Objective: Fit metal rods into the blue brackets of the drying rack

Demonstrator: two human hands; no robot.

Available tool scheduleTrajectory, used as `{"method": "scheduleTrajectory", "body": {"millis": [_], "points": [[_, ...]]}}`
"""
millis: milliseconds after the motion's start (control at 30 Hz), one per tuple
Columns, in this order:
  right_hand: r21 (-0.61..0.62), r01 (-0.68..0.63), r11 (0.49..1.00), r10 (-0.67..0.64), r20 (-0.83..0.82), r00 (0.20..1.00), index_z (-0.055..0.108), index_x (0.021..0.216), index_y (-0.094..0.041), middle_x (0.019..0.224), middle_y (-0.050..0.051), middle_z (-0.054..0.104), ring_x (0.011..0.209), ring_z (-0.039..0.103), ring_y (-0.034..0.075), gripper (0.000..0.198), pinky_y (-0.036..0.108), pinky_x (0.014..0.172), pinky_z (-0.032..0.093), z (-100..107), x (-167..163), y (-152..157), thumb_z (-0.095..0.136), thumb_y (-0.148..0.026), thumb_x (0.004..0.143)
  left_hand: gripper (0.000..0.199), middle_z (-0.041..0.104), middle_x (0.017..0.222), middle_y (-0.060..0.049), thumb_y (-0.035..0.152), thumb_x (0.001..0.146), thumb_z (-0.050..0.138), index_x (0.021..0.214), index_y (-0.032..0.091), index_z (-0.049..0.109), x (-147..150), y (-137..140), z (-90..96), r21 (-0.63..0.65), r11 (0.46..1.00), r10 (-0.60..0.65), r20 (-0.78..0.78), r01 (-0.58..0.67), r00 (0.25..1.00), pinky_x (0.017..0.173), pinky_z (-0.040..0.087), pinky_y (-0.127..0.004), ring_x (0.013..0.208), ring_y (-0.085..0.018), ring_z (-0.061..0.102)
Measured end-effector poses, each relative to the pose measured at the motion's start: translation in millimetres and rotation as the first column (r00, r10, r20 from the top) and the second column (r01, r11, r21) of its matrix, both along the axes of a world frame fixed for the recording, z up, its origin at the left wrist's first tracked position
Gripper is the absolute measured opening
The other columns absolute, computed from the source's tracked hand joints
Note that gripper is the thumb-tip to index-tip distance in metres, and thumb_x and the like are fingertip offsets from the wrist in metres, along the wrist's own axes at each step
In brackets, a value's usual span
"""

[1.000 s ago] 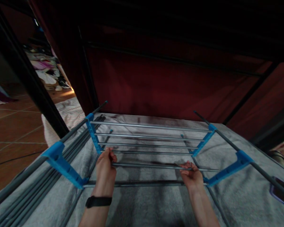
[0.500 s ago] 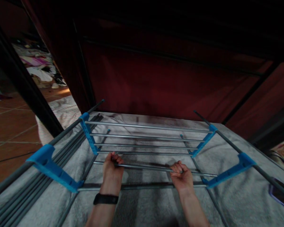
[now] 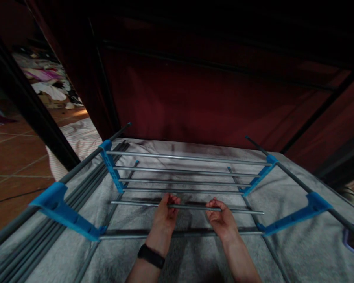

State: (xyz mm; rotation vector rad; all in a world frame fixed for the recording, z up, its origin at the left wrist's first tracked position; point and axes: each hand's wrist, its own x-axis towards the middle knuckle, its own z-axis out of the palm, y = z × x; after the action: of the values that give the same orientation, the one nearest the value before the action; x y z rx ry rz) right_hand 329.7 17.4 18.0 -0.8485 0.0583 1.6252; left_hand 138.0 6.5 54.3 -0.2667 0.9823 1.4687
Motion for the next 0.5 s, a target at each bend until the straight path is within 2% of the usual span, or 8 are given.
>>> {"method": "scheduleTrajectory", "body": {"millis": [100, 267, 367, 500], "points": [[0.082, -0.145, 0.986, 0.14, 0.064, 0.988, 0.066, 0.079, -0.018, 0.077, 0.001, 0.07, 0.076, 0.068, 0.012, 0.013, 0.026, 0.083, 0.057, 6.5, -6.5, -3.7, 0.071, -0.009, 0.072, 0.017, 0.063, 0.066, -0.003, 0.019, 0.093, 0.057, 0.076, 0.014, 0.057, 8.6, -3.8, -0.4, 0.009, 0.992, -0.126, -0.011, 0.126, 0.992, 0.053, 0.052, -0.021, 0.059, -0.013, 0.065], [0.253, -0.353, 0.901, 0.308, 0.202, 0.93, 0.071, 0.08, -0.022, 0.097, 0.002, 0.075, 0.102, 0.068, 0.018, 0.02, 0.036, 0.102, 0.05, 20.4, -16.9, -20.1, 0.082, -0.015, 0.065, 0.014, 0.066, 0.071, -0.006, 0.015, 0.091, 0.059, 0.078, 0.013, 0.06, 8.4, -6.0, 1.6, 0.083, 0.975, -0.205, -0.01, 0.205, 0.979, 0.058, 0.055, -0.022, 0.063, -0.014, 0.067], [0.281, -0.392, 0.876, 0.31, 0.296, 0.904, 0.072, 0.081, -0.024, 0.102, 0.004, 0.075, 0.107, 0.067, 0.021, 0.022, 0.038, 0.103, 0.048, 24.0, -20.1, -26.6, 0.084, -0.02, 0.064, 0.013, 0.067, 0.073, -0.007, 0.014, 0.09, 0.06, 0.077, 0.013, 0.06, 6.7, -7.4, 4.1, 0.103, 0.97, -0.221, -0.012, 0.221, 0.975, 0.06, 0.057, -0.023, 0.064, -0.014, 0.068], [0.225, -0.326, 0.918, 0.223, 0.388, 0.894, 0.072, 0.082, -0.023, 0.1, 0.006, 0.075, 0.094, 0.07, 0.02, 0.024, 0.037, 0.094, 0.054, 18.5, -17.6, -25.0, 0.086, -0.03, 0.064, 0.011, 0.069, 0.076, -0.008, 0.009, 0.089, 0.059, 0.079, 0.012, 0.06, 1.2, -8.4, 8.0, 0.112, 0.962, -0.251, -0.008, 0.25, 0.968, 0.061, 0.057, -0.025, 0.067, -0.016, 0.069]]}}
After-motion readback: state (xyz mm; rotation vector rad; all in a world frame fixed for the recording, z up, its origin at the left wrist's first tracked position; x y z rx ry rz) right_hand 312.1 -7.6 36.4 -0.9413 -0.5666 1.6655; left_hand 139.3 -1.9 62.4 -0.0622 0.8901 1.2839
